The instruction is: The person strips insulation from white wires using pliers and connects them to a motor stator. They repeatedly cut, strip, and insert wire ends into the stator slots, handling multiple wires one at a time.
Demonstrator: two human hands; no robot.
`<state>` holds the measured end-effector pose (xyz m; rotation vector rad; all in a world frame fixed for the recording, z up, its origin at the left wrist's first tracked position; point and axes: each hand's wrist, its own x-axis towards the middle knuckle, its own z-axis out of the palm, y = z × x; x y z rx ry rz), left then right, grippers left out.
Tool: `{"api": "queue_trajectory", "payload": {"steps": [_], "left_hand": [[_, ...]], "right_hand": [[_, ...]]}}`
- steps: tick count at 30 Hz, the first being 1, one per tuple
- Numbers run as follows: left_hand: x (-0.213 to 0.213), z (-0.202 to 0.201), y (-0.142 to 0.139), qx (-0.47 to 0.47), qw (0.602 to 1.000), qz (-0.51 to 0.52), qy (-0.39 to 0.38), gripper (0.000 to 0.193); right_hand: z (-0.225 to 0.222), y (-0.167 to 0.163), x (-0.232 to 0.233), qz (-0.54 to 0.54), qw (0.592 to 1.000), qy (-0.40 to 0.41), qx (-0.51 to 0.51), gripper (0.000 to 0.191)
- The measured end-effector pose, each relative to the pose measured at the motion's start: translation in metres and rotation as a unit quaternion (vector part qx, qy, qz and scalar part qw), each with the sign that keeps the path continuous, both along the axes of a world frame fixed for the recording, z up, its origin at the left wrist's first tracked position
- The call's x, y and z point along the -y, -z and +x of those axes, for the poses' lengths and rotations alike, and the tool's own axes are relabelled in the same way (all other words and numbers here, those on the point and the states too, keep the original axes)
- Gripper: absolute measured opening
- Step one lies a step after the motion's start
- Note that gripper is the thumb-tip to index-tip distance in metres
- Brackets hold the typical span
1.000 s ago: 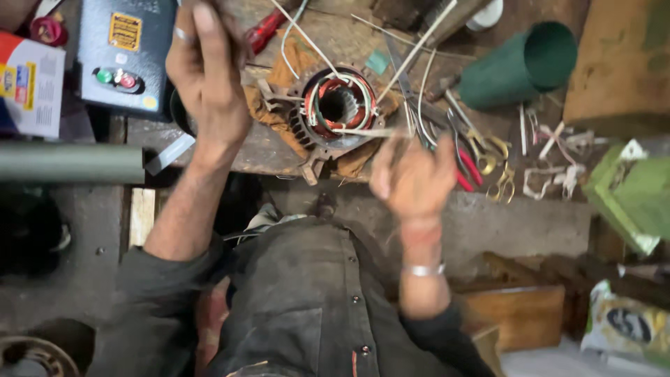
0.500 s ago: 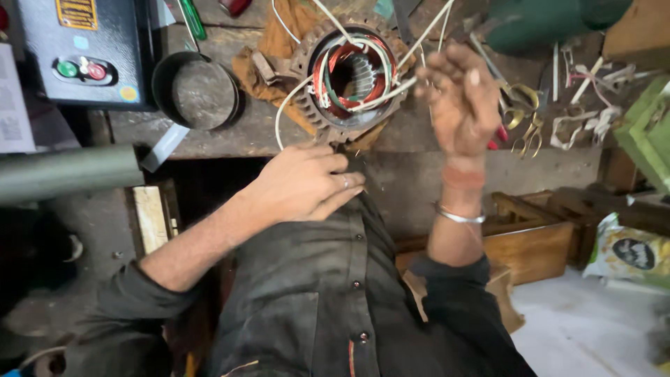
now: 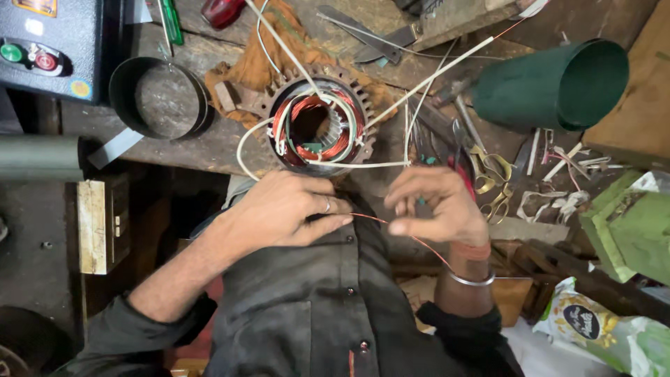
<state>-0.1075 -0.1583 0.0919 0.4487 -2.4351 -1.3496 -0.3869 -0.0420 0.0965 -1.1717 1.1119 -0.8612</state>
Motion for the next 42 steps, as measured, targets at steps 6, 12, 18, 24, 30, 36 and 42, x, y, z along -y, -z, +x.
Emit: {"api": "queue_trajectory", "payload": {"steps": [6,12,18,24,30,36,42], "left_hand": [[0.026,0.007,-0.019,0.056,0.996,0.052,0.037,0.021],[0.032,0.011,-0.013,0.037,0.999,0.031,-0.019,0.018],[0.027,0.013,-0.001,0.036,0.996,0.049,-0.07,0.014],[0.025,0.009,0.001,0.02,0.994,0.046,-0.102,0.012],[0.021,0.01,-0.001,0.005,0.993,0.048,-0.106,0.011],[0.017,0.009,-0.001,0.014,0.992,0.029,-0.123,0.01],[0.016,0.006,-0.002,0.019,0.993,0.027,-0.114,0.01]], "right_hand": [[0.008,-0.001,0.018,0.097,0.985,-0.1,-0.106,0.018],[0.032,0.02,0.02,0.038,0.986,0.024,-0.159,0.013],[0.041,0.033,0.004,0.094,0.986,0.098,-0.094,0.009],[0.043,0.037,0.001,0.089,0.989,0.12,-0.004,0.007],[0.042,0.045,-0.002,0.081,0.991,0.105,0.018,0.01],[0.04,0.048,-0.006,0.09,0.989,0.115,0.033,0.01],[0.041,0.049,-0.004,0.104,0.986,0.125,0.04,0.01]]}}
